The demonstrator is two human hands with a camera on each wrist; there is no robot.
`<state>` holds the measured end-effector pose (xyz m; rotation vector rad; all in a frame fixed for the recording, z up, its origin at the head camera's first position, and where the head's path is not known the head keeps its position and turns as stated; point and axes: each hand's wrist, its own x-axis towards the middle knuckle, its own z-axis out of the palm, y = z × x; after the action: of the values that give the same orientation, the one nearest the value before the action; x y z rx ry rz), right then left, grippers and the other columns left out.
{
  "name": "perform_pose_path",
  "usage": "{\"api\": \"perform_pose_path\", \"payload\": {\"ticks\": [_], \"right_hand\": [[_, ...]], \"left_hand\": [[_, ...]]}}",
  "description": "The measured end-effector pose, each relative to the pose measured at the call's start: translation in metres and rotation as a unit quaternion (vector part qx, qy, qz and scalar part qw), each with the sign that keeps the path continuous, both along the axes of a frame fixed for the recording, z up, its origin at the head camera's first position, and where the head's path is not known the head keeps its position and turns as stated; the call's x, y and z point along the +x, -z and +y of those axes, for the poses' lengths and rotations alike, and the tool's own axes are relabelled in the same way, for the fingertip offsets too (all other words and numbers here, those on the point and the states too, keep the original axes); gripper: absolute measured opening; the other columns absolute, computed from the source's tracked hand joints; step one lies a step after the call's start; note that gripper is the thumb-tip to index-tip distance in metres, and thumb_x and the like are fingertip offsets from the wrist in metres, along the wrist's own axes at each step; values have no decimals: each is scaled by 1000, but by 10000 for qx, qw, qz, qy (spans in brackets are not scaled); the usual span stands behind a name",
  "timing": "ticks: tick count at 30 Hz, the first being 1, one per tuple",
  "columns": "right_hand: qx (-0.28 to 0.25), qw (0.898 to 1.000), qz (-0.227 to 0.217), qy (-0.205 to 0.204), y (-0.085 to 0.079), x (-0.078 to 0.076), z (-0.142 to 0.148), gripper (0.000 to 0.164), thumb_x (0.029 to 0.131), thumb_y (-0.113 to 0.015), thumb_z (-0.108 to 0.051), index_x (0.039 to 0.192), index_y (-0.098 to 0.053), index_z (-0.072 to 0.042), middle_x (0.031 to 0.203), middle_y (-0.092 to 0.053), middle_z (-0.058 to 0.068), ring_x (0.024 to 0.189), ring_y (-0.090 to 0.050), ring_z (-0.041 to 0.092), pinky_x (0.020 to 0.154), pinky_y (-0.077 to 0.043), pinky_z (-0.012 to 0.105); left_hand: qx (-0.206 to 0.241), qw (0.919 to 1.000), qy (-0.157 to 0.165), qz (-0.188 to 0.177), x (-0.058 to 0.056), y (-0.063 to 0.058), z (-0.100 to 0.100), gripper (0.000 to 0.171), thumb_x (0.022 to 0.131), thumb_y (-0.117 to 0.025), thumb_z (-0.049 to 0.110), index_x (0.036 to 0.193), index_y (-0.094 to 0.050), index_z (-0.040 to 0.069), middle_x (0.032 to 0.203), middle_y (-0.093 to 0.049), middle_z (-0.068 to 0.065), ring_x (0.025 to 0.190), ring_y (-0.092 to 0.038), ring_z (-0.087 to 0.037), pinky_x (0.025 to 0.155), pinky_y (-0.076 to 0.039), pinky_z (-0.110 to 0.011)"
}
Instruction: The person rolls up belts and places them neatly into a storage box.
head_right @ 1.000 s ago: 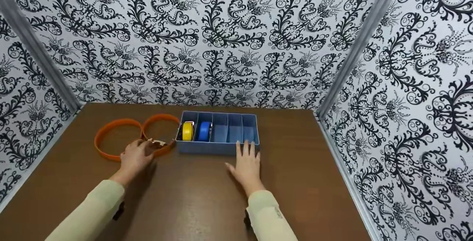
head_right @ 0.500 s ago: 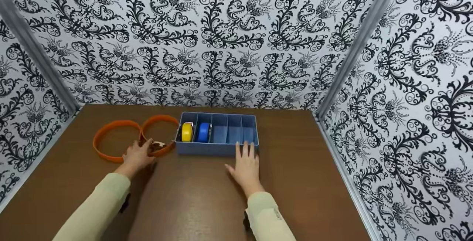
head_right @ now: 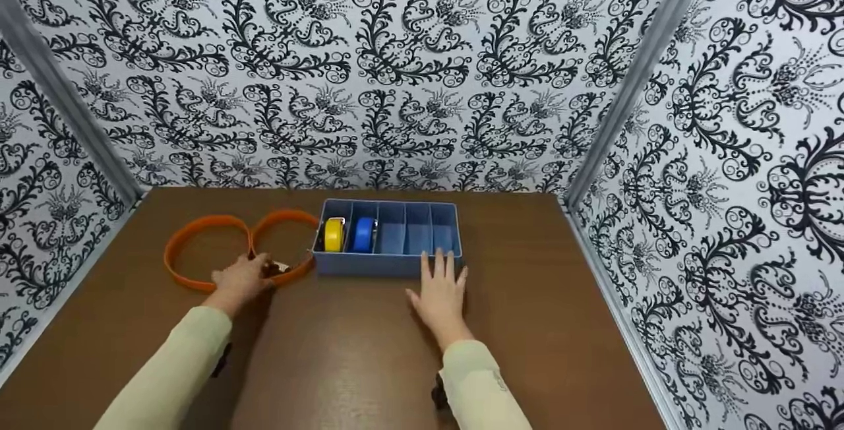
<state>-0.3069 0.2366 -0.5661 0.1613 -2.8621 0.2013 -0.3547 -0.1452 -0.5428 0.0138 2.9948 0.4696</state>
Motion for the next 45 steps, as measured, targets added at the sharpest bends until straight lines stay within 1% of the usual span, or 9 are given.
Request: {"api": "perform_pose_path", "payload": {"ticks": [5,8,13,17,20,24,27,34,45], "right_hand": [[-66,9992,365,-155,-9,4,-15,70,88,-68,-44,146,-45,-14,155,-26,19,141,-22,42,107,-14,67],[-56,9962,687,-529,-16,9,-28,63,88,-68,-41,143,-50,-15,154,-30,18,139,-28,40,106,-20,65],[-145,9875,899,-1286,-18,18,-50,56,88,-69,-35,137,-56,-12,150,-36,18,134,-36,40,104,-26,64],[-143,9831,665,-1701,-13,26,-65,52,89,-68,-35,135,-58,-11,150,-37,17,132,-39,38,103,-28,63],[-66,9802,357,-1946,-9,30,-73,51,91,-65,-37,135,-58,-12,150,-38,15,131,-41,36,104,-29,61],[41,9750,-22,-2220,-2,35,-80,50,93,-62,-38,137,-57,-13,148,-43,11,132,-41,31,106,-29,58],[102,9716,-180,-2356,3,38,-86,49,94,-61,-38,137,-56,-14,146,-46,9,133,-42,28,106,-29,57],[191,9625,-412,-2675,8,45,-102,49,96,-56,-40,139,-54,-16,144,-49,4,134,-41,24,106,-29,57],[235,9536,-555,-2950,12,51,-126,54,96,-55,-42,142,-51,-13,143,-49,2,134,-41,21,108,-30,51]], "left_hand": [[-128,9999,57,2,6,-3,-3,52,93,-67,27,139,-51,11,137,-43,-30,111,-50,-50,89,-39,-66],[-151,9998,149,-19,6,-4,-5,50,92,-68,22,137,-52,8,136,-45,-30,115,-46,-50,84,-45,-64],[-135,9995,269,8,4,0,-6,38,91,-67,9,126,-56,3,128,-52,-32,98,-58,-47,77,-50,-59],[105,9986,478,196,7,0,-6,27,87,-65,-4,112,-56,-4,110,-59,-32,90,-61,-45,76,-51,-55],[228,9968,695,331,13,-2,-9,32,85,-65,-7,115,-55,-8,109,-61,-31,96,-60,-46,82,-49,-54],[322,9951,857,363,21,-4,-13,39,85,-72,2,119,-55,-9,111,-61,-29,101,-59,-45,87,-47,-53],[475,9950,839,261,26,-4,-13,38,82,-78,13,109,-57,-5,104,-62,-24,97,-60,-41,85,-48,-52],[548,9943,868,283,35,-2,-15,52,78,-82,19,115,-57,-7,131,-49,-37,106,-57,-45,91,-45,-53],[612,9923,1011,382,50,3,-17,43,77,-83,15,107,-59,-4,131,-49,-37,101,-60,-43,86,-48,-51]]}}
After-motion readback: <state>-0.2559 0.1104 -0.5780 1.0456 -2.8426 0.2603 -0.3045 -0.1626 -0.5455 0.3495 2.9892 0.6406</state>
